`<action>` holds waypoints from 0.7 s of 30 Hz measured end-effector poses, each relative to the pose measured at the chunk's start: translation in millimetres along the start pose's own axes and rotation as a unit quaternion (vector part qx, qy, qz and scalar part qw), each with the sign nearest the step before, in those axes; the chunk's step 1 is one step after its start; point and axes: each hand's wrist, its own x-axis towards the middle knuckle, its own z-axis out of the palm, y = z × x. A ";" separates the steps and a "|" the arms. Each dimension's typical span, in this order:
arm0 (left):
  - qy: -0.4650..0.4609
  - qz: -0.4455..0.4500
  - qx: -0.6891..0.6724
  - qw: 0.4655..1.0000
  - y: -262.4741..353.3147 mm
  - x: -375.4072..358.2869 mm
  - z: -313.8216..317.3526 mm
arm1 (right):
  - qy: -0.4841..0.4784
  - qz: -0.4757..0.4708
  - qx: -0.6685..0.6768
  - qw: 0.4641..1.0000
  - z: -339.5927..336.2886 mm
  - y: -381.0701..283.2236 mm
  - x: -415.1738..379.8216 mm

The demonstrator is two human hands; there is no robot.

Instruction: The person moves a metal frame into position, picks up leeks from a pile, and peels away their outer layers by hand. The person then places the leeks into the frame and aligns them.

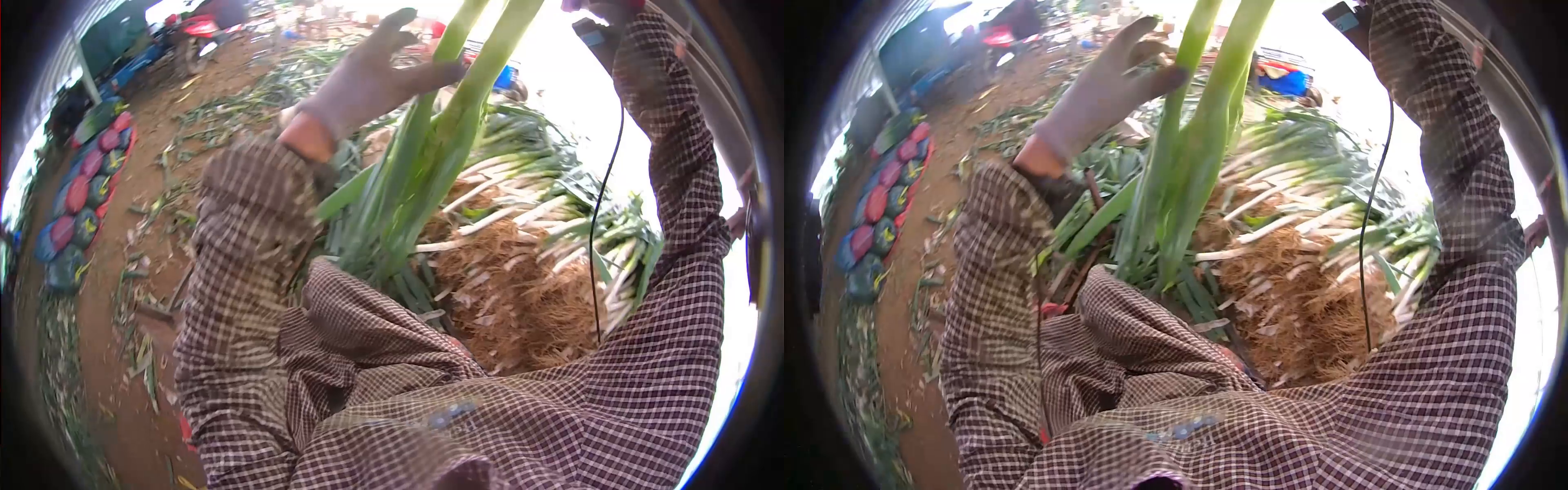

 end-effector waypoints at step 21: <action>0.417 -0.135 0.045 0.898 -83.1 -51.9 23.9 | -0.057 -0.068 0.029 0.996 216.5 193.7 -0.6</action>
